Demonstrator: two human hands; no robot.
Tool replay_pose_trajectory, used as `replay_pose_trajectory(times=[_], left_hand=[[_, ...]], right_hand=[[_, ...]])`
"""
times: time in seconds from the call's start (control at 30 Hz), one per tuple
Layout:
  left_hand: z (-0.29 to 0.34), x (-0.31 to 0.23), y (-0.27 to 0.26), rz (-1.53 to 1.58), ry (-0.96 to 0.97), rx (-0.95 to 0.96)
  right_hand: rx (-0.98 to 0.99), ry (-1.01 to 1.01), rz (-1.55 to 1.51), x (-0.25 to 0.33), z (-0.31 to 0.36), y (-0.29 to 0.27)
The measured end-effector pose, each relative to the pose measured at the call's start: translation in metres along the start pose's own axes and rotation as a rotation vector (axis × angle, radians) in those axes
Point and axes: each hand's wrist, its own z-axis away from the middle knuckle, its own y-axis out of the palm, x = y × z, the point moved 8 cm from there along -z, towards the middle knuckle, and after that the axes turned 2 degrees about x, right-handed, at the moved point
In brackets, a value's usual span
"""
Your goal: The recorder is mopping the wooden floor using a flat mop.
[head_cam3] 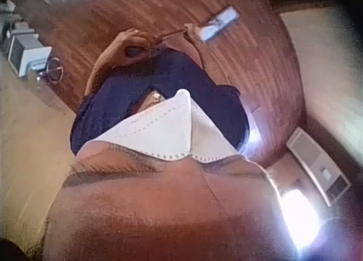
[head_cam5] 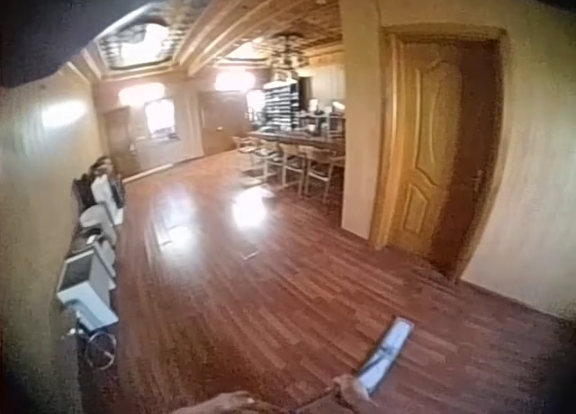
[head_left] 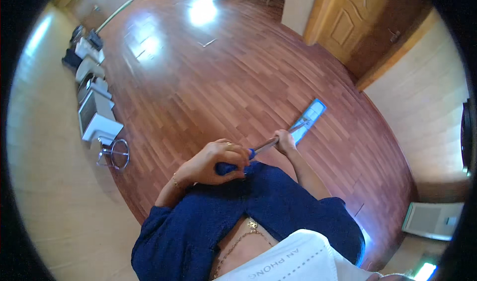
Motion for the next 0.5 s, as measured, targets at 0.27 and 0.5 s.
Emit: replay_pose_trajectory(times=[0.27, 0.5], left_hand=[[0.086, -0.053, -0.046, -0.305, -0.029, -0.302], [0.128, -0.094, -0.048, -0.449, -0.029, -0.422]], right_hand=[[0.160, -0.526, -0.167, 0.180, -0.049, 0.057], [0.440, -0.680, -0.041, 0.285, -0.027, 0.097]])
